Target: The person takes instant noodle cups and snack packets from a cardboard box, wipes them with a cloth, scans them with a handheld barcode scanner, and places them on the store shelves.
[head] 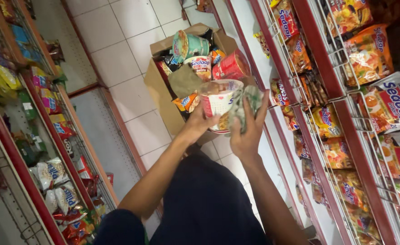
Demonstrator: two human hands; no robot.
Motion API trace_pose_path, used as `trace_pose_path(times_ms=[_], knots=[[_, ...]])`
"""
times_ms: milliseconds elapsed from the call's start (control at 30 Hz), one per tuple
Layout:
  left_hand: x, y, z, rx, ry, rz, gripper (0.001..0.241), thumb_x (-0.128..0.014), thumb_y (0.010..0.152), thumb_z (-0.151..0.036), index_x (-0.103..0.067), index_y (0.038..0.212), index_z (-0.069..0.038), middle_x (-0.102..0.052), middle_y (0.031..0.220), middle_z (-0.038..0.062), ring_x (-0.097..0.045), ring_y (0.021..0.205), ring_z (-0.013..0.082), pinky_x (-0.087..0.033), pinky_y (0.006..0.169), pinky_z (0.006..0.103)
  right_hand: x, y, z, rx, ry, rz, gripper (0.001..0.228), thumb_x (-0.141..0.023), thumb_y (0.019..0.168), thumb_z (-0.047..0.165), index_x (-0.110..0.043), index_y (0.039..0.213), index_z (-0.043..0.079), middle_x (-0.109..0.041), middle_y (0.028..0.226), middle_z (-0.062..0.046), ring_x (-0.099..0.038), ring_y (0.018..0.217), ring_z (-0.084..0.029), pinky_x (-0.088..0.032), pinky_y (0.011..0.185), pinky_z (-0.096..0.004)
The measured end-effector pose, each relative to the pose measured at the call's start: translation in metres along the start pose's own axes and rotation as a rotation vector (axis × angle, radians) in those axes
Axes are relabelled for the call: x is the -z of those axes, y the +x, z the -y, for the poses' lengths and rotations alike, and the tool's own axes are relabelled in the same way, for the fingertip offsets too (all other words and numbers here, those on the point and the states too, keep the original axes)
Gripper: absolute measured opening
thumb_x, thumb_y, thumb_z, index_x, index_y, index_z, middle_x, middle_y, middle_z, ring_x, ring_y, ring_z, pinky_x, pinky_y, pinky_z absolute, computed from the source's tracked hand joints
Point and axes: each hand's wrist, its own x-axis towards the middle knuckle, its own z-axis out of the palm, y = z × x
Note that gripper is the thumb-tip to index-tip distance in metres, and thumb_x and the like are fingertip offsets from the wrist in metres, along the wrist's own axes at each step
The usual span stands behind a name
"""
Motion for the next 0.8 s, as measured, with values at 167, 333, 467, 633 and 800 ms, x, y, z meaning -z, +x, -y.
trace_pose_path(times_ms=[167, 333, 467, 633, 800], knots=[[-0.012, 0.001, -0.026, -0.013, 0.016, -0.005, 0.1, -0.095, 0.07, -0.029, -0.041, 0.149, 0.001, -0.06, 0.136, 0.011, -0.059, 0.124, 0.0219, -0.048, 0.109, 0.0412, 0.007, 0.0, -0.003, 0.026, 0.078, 0.031, 0.047, -0.064, 0.096, 0.013, -0.056, 0.14, -0.001, -0.048, 0.153, -0.028, -0.047, 0.146, -0.046, -0.037, 0.123, -0.047], [-0.014, -0.007, -0.088, -0.289, 0.765, 0.105, 0.106, -0.096, 0.062, -0.023, -0.041, 0.149, 0.001, -0.058, 0.139, 0.013, -0.057, 0.13, 0.0239, -0.046, 0.109, 0.0387, 0.037, 0.025, -0.014, -0.262, 0.105, -0.053, 0.039, -0.057, 0.102, 0.009, -0.062, 0.14, 0.003, -0.057, 0.147, -0.025, -0.058, 0.137, -0.036, -0.047, 0.117, -0.043], [-0.025, 0.003, -0.102, -0.314, 1.092, 0.224, 0.097, -0.098, 0.063, -0.031, -0.051, 0.145, -0.007, -0.065, 0.135, 0.014, -0.061, 0.123, 0.0271, -0.049, 0.106, 0.0389, 0.037, 0.045, 0.007, -0.11, -0.022, 0.24, 0.026, -0.064, 0.102, 0.012, -0.067, 0.126, 0.003, -0.05, 0.155, -0.026, -0.049, 0.145, -0.041, -0.043, 0.117, -0.046], [0.007, 0.007, -0.065, -0.016, 0.675, 0.151, 0.106, -0.088, 0.06, -0.027, -0.043, 0.154, -0.007, -0.07, 0.127, 0.01, -0.069, 0.11, 0.0191, -0.055, 0.097, 0.0353, 0.031, 0.035, 0.039, 0.233, -0.163, 0.389, 0.022, -0.073, 0.086, 0.013, -0.073, 0.107, 0.005, -0.059, 0.144, -0.014, -0.053, 0.136, -0.04, -0.037, 0.114, -0.049], [0.039, 0.009, 0.017, 0.024, 0.262, -0.056, 0.084, -0.085, 0.071, -0.015, -0.05, 0.146, 0.002, -0.063, 0.135, 0.017, -0.062, 0.122, 0.0257, -0.051, 0.105, 0.041, 0.034, 0.036, 0.012, 0.058, 0.037, 0.23, 0.016, -0.068, 0.09, -0.001, -0.068, 0.105, 0.005, -0.064, 0.145, -0.011, -0.06, 0.139, -0.033, -0.048, 0.117, -0.041]])
